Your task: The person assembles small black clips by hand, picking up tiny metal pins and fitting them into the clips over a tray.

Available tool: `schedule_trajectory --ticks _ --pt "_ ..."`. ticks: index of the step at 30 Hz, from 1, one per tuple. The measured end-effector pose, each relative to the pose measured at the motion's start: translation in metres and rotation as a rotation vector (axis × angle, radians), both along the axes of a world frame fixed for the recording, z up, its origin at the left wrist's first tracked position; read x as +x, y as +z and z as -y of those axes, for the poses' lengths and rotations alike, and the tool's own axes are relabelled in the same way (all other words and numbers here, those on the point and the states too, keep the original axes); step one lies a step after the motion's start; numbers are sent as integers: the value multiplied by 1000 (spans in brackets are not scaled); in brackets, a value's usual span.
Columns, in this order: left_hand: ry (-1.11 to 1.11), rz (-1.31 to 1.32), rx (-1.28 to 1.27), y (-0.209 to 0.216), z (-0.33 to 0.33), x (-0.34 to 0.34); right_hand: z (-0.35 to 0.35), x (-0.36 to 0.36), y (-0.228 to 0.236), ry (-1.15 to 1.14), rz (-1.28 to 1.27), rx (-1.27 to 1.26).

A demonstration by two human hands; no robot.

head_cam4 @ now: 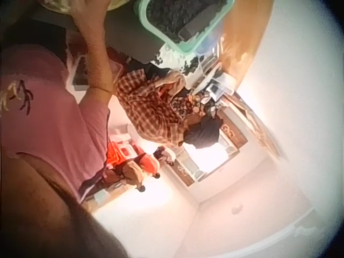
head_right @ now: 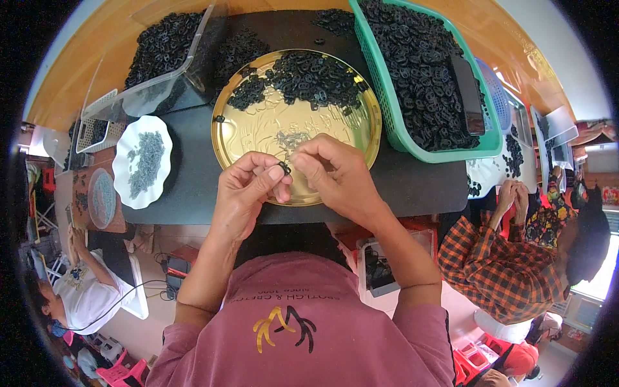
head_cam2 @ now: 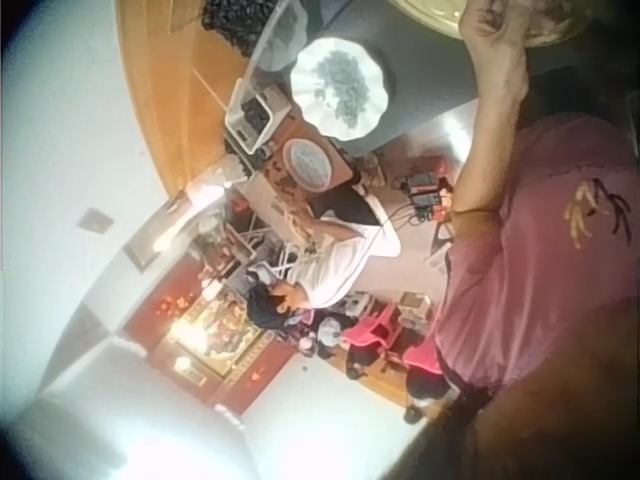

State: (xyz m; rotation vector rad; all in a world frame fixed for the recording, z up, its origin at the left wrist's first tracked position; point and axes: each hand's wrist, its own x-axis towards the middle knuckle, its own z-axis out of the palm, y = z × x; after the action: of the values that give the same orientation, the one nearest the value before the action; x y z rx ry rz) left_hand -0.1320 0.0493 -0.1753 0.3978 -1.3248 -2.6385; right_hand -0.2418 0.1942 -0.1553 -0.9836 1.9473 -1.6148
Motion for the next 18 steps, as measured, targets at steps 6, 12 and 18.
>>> schedule_trajectory --ticks 6,12,18 --pt "-27 -4 7 -1 1 2 2 2 -1 19 34 -9" --pt "-59 -6 -37 3 0 2 4 3 3 17 109 -7" --pt "-22 -15 24 -2 1 3 4 5 0 18 233 -48"
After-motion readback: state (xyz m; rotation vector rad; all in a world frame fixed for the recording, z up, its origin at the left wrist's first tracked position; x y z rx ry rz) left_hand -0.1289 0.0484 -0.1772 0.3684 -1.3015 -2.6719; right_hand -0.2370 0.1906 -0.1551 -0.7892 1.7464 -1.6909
